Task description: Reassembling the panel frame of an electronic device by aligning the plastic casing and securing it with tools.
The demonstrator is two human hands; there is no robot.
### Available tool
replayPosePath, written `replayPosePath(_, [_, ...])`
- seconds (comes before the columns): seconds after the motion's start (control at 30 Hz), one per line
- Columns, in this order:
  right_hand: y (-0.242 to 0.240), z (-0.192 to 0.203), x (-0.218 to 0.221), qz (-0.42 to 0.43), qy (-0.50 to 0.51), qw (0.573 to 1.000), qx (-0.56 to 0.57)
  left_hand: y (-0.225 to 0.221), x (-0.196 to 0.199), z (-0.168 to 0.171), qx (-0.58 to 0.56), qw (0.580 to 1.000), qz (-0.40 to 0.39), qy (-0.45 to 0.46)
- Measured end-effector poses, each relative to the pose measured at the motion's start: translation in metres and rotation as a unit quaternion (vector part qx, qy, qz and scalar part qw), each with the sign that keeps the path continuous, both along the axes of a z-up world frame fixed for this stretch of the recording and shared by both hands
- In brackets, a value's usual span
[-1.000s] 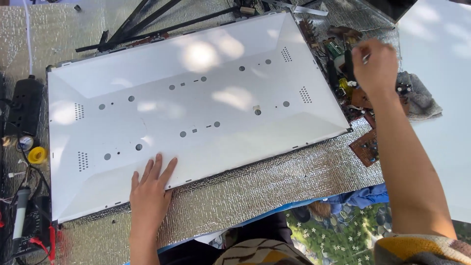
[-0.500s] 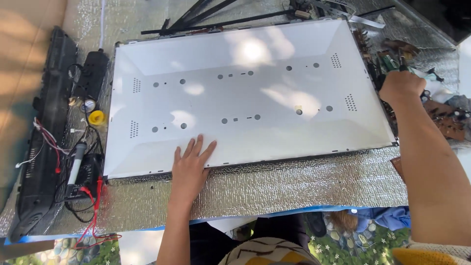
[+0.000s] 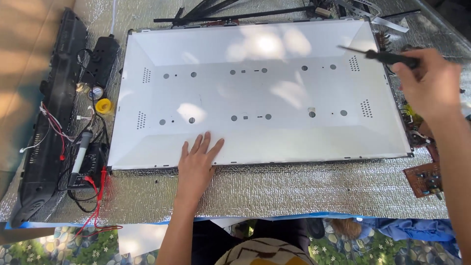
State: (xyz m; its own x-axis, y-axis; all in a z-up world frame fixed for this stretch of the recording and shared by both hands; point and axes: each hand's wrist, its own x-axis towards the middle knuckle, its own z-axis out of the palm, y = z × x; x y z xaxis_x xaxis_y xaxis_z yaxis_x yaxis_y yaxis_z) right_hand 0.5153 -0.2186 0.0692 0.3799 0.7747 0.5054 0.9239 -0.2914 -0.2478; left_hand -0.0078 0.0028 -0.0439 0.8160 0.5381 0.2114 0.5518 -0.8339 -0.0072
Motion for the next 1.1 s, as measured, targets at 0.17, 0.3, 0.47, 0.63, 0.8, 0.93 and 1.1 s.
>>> replayPosePath(0.17, [0.036,0.046,-0.094,-0.035,0.187,0.975,-0.115,0.001,0.000,-0.004,-0.017,1.000,-0.002,-0.018])
replayPosePath(0.3, [0.047,0.038,-0.095,-0.047,0.165,0.971,-0.164,0.003,0.000,-0.006,-0.010,1.000,0.002,-0.006])
replayPosePath(0.47, [0.049,0.053,-0.108,-0.043,0.208,0.963,-0.167,0.003,0.002,-0.002,-0.029,1.000,0.006,0.006])
replayPosePath(0.63, [0.069,0.058,-0.116,0.088,0.143,0.971,-0.172,0.001,0.003,0.002,-0.012,1.000,0.005,-0.006])
replayPosePath(0.8, [0.102,0.061,-0.134,-0.069,-0.006,0.931,-0.360,0.000,0.002,0.002,-0.009,1.000,0.011,0.010])
replayPosePath(0.93, [0.094,0.092,-0.152,-0.048,0.009,0.914,-0.402,0.000,0.001,0.003,-0.016,1.000,0.004,-0.012])
replayPosePath(1.1, [0.088,0.102,-0.152,-0.098,0.060,0.893,-0.436,0.000,0.001,0.002,-0.009,1.000,0.003,-0.018])
